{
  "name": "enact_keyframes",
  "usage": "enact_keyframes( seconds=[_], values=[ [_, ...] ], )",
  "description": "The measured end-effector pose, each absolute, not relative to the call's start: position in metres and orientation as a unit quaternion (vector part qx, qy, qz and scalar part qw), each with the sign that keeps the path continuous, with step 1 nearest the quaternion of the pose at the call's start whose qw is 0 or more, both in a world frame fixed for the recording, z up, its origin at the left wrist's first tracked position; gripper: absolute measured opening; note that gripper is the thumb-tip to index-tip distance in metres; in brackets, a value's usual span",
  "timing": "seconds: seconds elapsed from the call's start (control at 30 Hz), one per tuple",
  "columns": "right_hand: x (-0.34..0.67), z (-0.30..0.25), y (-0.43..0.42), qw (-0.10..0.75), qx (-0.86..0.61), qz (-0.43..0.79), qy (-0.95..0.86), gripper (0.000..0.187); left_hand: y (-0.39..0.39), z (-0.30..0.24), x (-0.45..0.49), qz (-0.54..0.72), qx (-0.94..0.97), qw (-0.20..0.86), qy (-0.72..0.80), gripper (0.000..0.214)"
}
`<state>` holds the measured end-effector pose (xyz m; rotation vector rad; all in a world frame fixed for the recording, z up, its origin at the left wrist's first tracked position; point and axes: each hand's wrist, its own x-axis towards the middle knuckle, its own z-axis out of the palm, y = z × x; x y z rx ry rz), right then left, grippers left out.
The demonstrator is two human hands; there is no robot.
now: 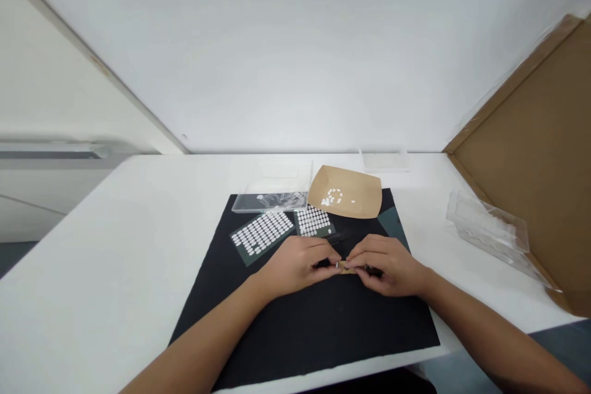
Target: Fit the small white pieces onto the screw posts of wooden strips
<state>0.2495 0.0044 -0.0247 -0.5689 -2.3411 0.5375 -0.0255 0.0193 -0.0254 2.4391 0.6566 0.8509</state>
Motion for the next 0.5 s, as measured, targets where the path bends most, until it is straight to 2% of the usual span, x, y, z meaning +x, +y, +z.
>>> enact_keyframes(
  seconds=[0.33, 0.5],
  values=[
    [0.2497, -0.0243, 0.0029, 0.295, -0.257, 0.240, -0.888, 0.021, 0.0205, -0.0253, -0.0254, 0.308, 0.899, 0.232, 0.209, 0.018],
    [0.2492, -0.0235, 0.0038, 0.295, -0.242, 0.234, -0.894, 0.024, 0.0191, -0.0248, -0.0255, 0.288, 0.914, 0.189, 0.212, 0.026]
  ],
)
